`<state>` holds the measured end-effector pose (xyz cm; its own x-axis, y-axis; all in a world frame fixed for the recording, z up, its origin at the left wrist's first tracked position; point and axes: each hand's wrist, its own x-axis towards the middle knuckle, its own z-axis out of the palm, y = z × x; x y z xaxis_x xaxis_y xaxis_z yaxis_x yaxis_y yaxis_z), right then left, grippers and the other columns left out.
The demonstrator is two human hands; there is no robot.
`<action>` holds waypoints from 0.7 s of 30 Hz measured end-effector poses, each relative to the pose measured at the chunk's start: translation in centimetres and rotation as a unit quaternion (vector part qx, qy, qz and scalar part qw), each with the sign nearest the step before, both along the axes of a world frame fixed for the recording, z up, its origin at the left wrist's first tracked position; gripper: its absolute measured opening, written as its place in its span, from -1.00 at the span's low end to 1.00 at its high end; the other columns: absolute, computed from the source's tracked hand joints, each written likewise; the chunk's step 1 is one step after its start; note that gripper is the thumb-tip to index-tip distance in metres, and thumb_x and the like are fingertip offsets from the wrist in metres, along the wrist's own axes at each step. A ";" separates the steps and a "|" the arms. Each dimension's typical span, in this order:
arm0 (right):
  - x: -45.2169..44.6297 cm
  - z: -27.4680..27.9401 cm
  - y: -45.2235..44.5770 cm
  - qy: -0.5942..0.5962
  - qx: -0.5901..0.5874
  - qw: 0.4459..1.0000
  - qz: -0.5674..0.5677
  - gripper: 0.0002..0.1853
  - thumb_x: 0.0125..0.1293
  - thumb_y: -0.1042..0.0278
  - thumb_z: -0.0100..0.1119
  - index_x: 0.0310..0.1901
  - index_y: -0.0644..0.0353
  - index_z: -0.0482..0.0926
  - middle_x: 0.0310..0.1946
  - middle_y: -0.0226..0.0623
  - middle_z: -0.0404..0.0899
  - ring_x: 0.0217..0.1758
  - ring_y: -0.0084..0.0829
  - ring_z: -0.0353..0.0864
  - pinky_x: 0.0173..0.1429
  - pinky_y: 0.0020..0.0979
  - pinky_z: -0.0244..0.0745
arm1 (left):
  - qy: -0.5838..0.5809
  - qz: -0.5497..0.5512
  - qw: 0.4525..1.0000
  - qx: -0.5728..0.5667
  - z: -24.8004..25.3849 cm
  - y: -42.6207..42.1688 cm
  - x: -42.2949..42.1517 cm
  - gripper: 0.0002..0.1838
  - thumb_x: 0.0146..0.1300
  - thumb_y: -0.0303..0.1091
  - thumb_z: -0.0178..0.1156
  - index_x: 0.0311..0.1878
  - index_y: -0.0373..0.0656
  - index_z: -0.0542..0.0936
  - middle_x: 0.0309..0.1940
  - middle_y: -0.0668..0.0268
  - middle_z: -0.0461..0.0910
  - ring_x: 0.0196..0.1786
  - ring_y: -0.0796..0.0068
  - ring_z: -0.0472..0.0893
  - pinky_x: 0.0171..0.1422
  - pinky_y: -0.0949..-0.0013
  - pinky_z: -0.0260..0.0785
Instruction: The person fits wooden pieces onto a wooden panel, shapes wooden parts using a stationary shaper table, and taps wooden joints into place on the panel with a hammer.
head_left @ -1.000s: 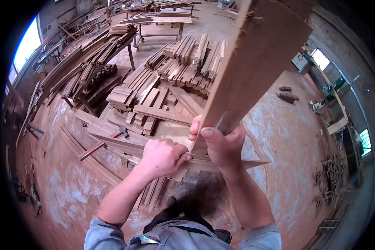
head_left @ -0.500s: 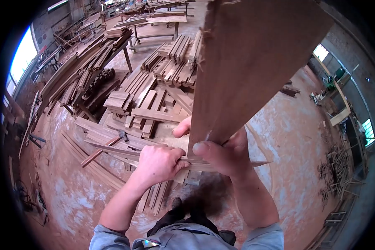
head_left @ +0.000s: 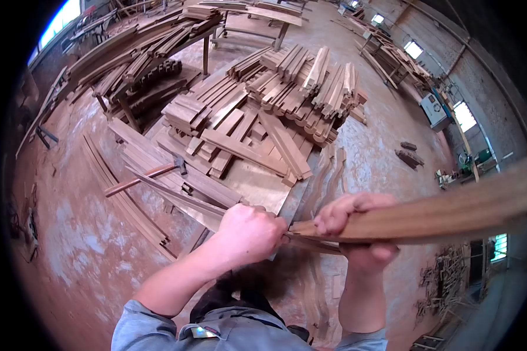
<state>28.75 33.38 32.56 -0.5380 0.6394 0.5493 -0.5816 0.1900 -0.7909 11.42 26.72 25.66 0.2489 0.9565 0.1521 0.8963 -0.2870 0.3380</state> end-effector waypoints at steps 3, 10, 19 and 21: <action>0.0 0.5 -0.7 0.005 0.046 0.999 0.012 -0.36 0.16 -0.13 0.42 0.01 0.27 0.47 -0.31 -0.04 0.60 -0.28 -0.19 0.62 -0.14 -0.17 0.62 | -0.008 -0.011 0.999 0.036 -0.6 -0.8 -0.1 -0.79 0.06 -0.15 0.26 -0.46 -0.07 0.56 -0.51 0.29 0.63 -0.37 0.25 0.67 -0.30 0.16 0.52; 1.2 0.9 -2.0 -0.084 0.212 0.974 0.001 -0.30 0.30 -0.28 0.16 0.17 0.20 0.36 -0.29 -0.04 0.57 -0.23 -0.08 0.62 -0.05 0.03 0.59 | -0.048 0.004 0.996 0.076 -1.3 -2.5 0.1 -0.93 0.02 -0.30 0.17 -0.49 -0.04 0.53 -0.56 0.38 0.59 -0.41 0.42 0.65 -0.34 0.33 0.43; -0.3 1.3 -6.2 -0.061 0.135 0.973 -0.178 -0.31 0.29 -0.16 0.23 0.25 0.21 0.33 -0.26 -0.11 0.53 -0.20 -0.12 0.57 -0.02 0.04 0.57 | -0.058 -0.007 0.987 0.152 -2.3 -2.7 0.2 -0.91 -0.04 -0.34 0.16 -0.56 -0.04 0.45 -0.66 0.44 0.43 -0.54 0.49 0.50 -0.48 0.39 0.25; -0.1 1.1 -6.3 -0.054 0.135 0.972 -0.184 -0.33 0.30 -0.13 0.22 0.23 0.23 0.33 -0.29 -0.11 0.55 -0.27 -0.11 0.59 -0.08 0.04 0.60 | -0.056 -0.008 0.986 0.159 -2.4 -2.8 0.1 -0.91 -0.05 -0.36 0.14 -0.58 -0.06 0.44 -0.67 0.43 0.41 -0.54 0.50 0.48 -0.48 0.40 0.23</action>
